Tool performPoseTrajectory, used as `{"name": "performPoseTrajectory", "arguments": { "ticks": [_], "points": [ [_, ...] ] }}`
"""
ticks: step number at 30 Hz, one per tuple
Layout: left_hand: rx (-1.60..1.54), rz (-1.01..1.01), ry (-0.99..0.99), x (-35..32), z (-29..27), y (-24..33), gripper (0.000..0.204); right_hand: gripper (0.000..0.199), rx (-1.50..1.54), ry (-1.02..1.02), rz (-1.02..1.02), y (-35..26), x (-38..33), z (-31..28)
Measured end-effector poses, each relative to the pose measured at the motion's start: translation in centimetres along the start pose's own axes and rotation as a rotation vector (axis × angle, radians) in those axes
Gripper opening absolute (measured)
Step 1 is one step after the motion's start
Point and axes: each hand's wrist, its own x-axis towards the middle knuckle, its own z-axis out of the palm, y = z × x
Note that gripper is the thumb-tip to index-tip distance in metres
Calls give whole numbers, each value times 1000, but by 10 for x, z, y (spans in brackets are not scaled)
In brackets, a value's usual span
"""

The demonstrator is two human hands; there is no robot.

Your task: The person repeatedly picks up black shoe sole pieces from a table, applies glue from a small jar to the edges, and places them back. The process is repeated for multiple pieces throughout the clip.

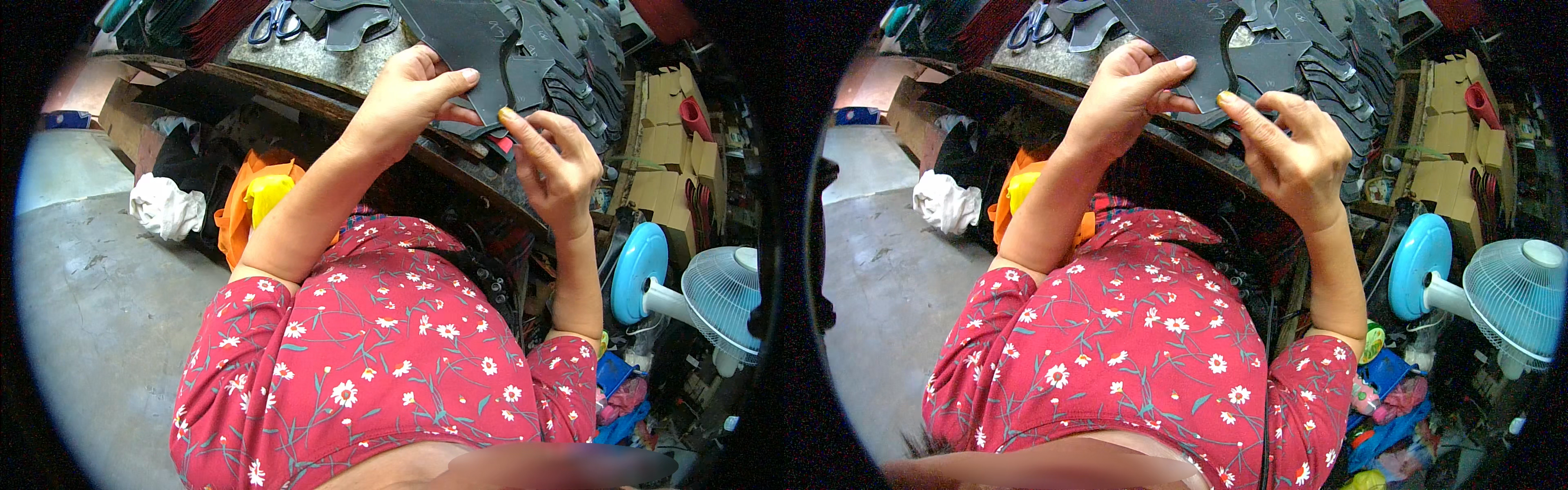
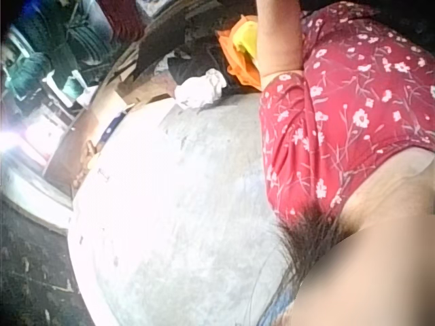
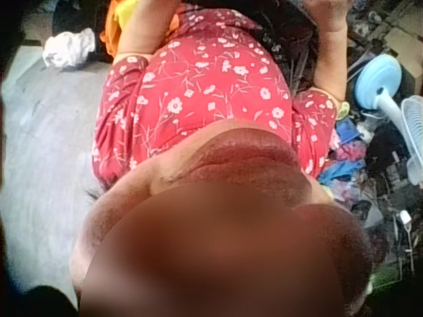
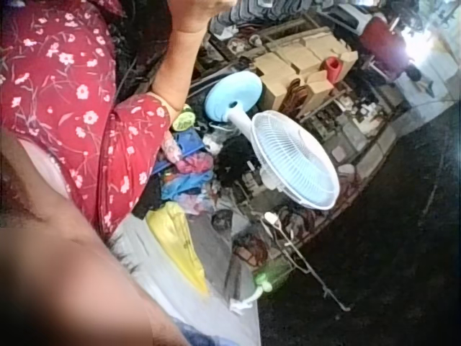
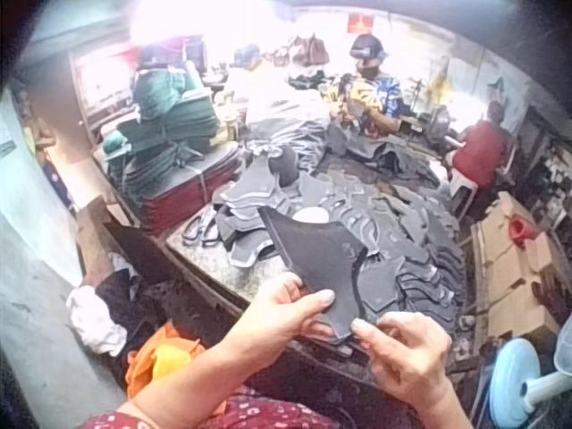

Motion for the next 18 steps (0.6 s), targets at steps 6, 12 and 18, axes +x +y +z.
{"name": "performPoseTrajectory", "arguments": {
  "ticks": [6, 12, 18],
  "points": [
    [192, -45, 92, -1, 1, 0, 29, 54, -114, -68, -78, -8, 0, 4],
    [258, -37, 62, -4, -10, -2, 26, 44, 30, -142, -46, -1, 1, -3],
    [553, -211, -227, -5, -11, -11, 28, 58, 559, -19, 531, 18, 18, -1]
  ]
}}
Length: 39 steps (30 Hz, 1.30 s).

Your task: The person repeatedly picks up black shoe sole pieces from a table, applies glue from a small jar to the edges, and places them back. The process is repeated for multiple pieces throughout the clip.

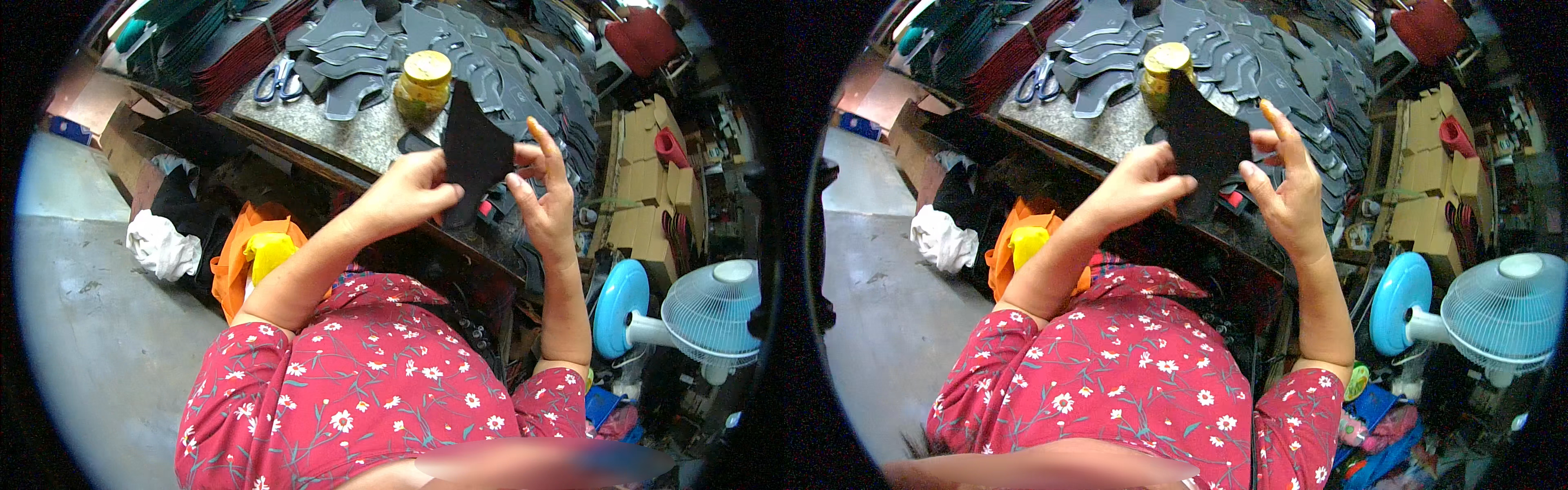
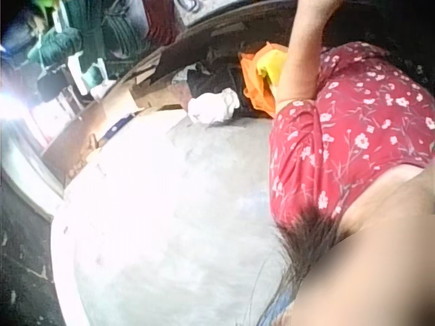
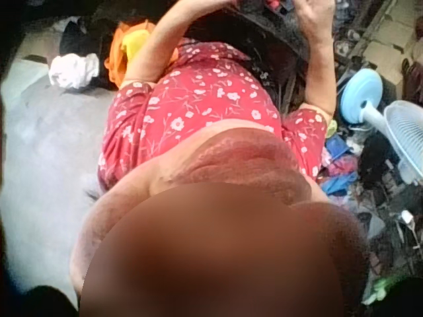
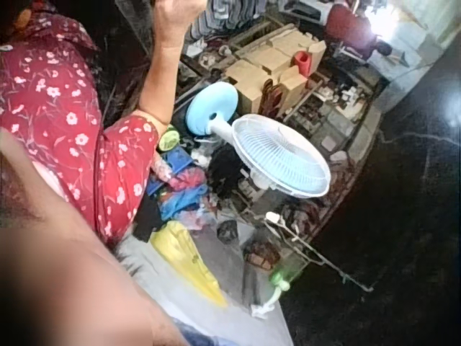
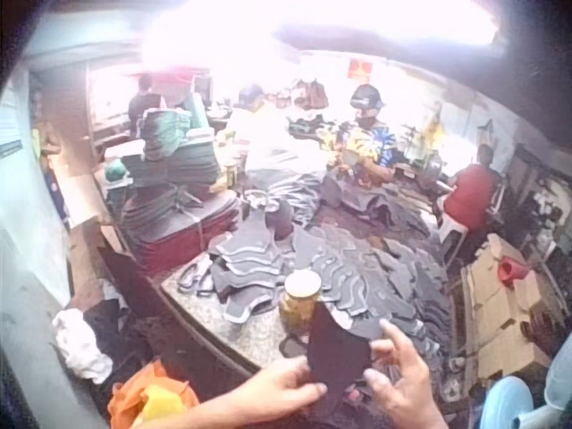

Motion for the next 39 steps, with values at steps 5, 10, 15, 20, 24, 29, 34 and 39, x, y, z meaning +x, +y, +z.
{"name": "performPoseTrajectory", "arguments": {
  "ticks": [5, 10, 15, 20, 24, 29, 34, 39],
  "points": [
    [-123, -30, -10, -3, -4, 1, 28, 63, 406, -3, 159, 9, 28, 7],
    [-169, 60, 111, -7, -26, 7, 27, 58, 375, 188, 169, 48, 106, -14],
    [-170, 70, 130, -10, -28, 8, 26, 52, 397, 217, 297, 102, 207, 10],
    [-122, 31, 179, -17, -34, 7, 24, 58, 147, 117, 283, 133, 275, 71],
    [-111, 53, 246, -23, -48, 5, 23, 59, 33, 90, 285, 149, 298, 105],
    [39, 209, 388, -19, -55, 2, 20, 58, -612, 137, 156, 152, 302, 116],
    [448, 435, 644, -5, -53, 8, 24, 63, -823, 129, 61, 149, 296, 115],
    [763, 699, 841, 34, -59, 15, 41, 61, -468, 47, -128, 129, 287, 80]
  ]
}}
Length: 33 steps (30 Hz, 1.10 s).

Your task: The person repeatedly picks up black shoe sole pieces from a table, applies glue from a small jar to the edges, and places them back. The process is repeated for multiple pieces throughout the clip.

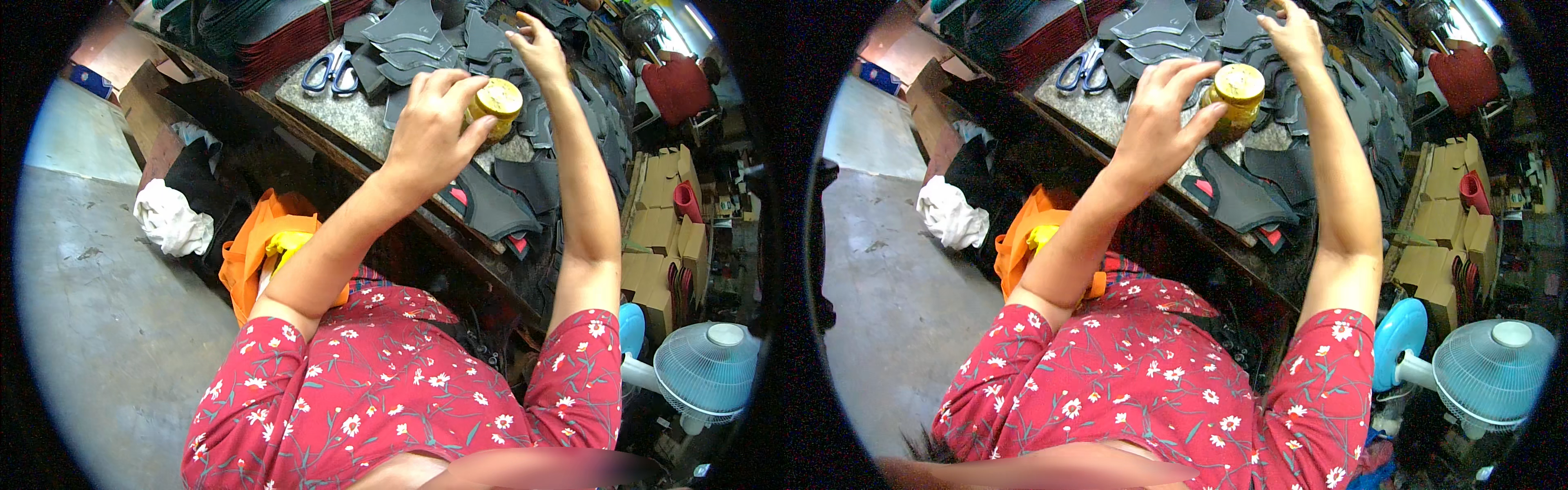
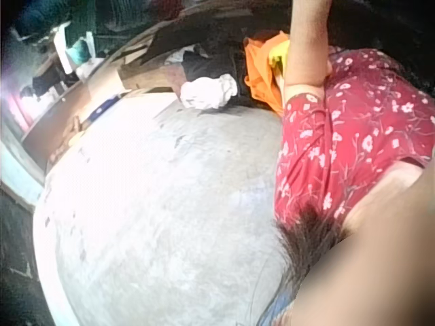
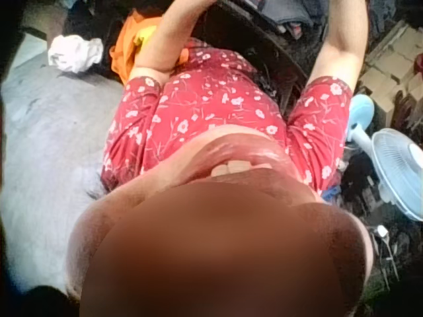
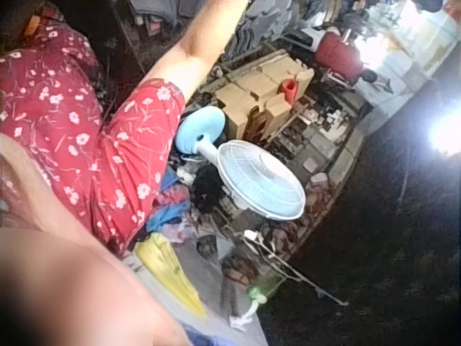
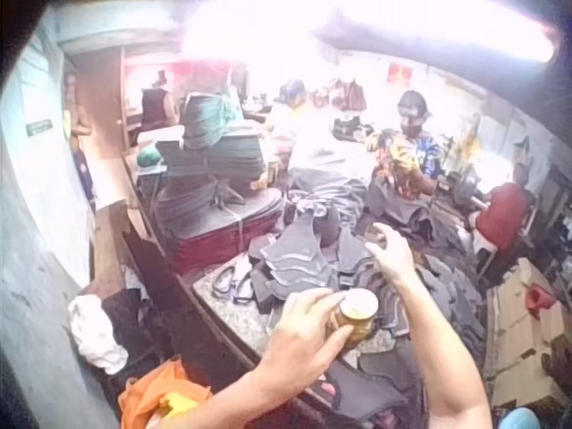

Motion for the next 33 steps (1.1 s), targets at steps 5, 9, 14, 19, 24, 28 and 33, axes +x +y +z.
{"name": "performPoseTrajectory", "arguments": {
  "ticks": [5, 9, 14, 19, 24, 28, 33],
  "points": [
    [-21, 13, -100, 12, 28, -14, 42, 45, 412, -187, -112, -36, -48, -85],
    [-67, -37, 19, 13, 33, -19, 31, 38, 157, -320, -257, -70, -89, -137],
    [-290, -253, 45, 13, 32, -18, 31, 45, -313, -359, -512, -96, -109, -104],
    [-336, -244, 78, 12, 32, -18, 30, 53, -586, -466, -387, -116, -114, -79],
    [-273, -153, 133, 12, 37, -16, 27, 51, -576, -231, -442, -122, -129, -118],
    [-222, -125, -62, 7, 31, -9, 25, 43, -462, -296, -482, -116, -152, -140],
    [265, 310, 200, -8, 29, 16, 24, 30, -173, -202, -344, -98, -185, -179]
  ]
}}
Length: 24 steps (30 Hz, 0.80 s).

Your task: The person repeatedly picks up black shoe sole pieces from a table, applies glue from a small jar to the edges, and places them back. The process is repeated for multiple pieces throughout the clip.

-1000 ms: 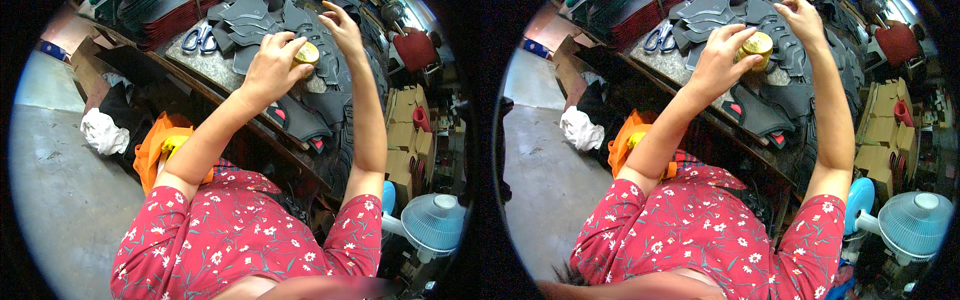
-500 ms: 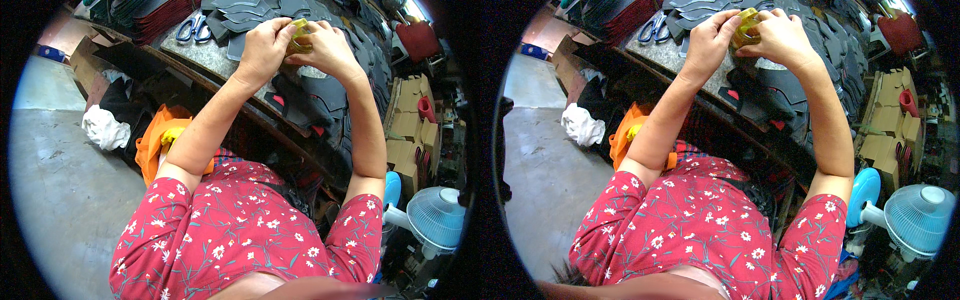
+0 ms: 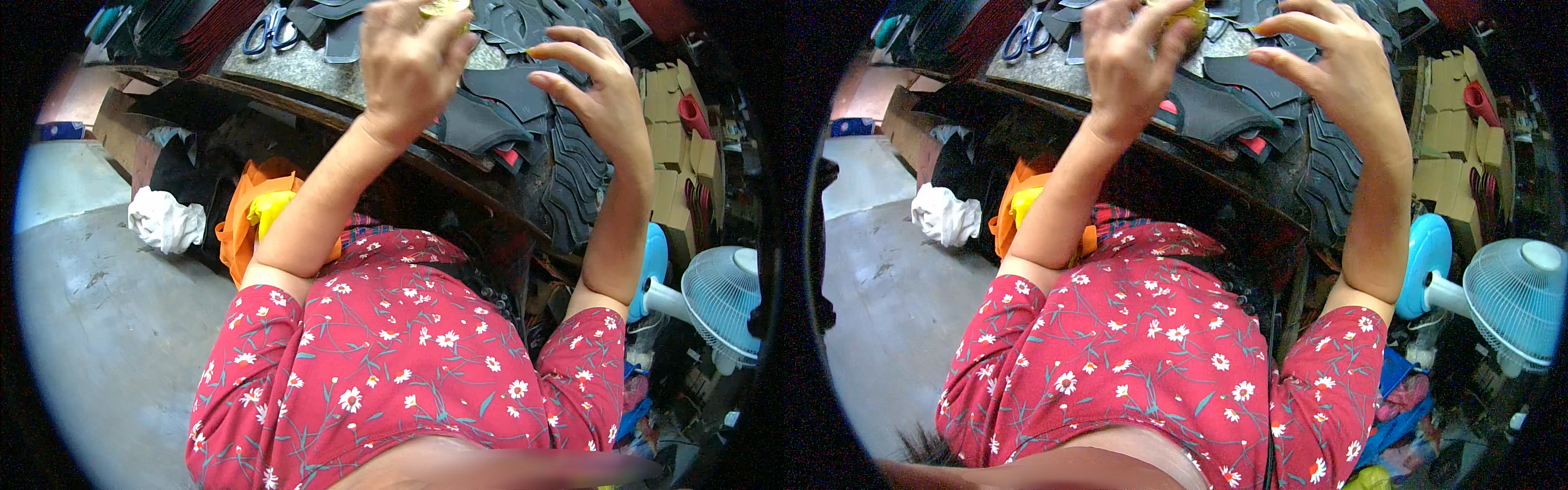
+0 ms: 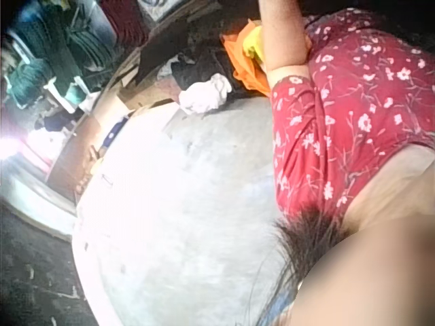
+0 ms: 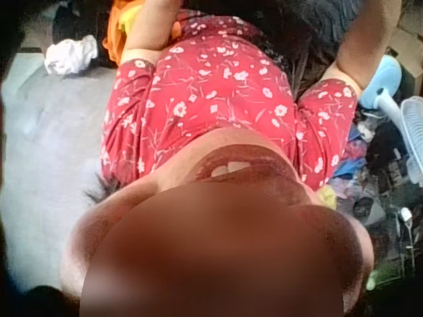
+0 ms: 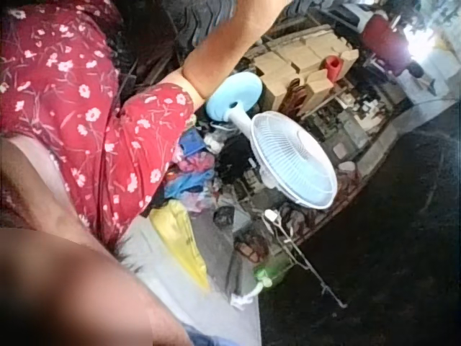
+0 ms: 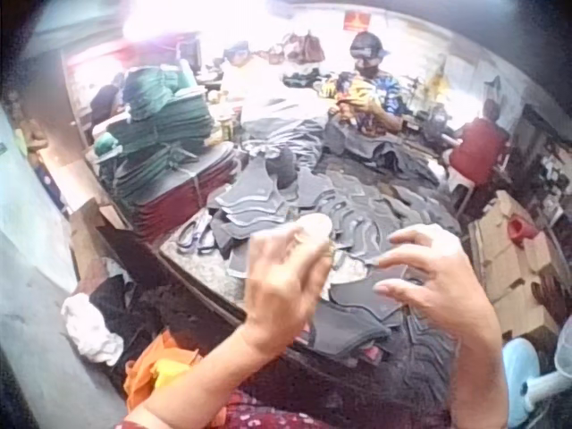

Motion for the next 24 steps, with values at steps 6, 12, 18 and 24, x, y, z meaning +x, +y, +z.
{"name": "performPoseTrajectory", "arguments": {
  "ticks": [6, 12, 18, 24],
  "points": [
    [-154, 41, -761, -36, -7, 35, 35, 30, 139, 79, 211, 0, -58, -6],
    [-168, 59, -592, -44, 14, 29, 37, 45, 189, 67, 327, 3, -82, 33],
    [84, 47, -855, -26, 53, 42, 48, 60, 215, 140, 373, 6, -82, 61],
    [115, 46, -723, -13, 61, 45, 57, 60, 347, 263, 498, -5, -99, 30]
  ]
}}
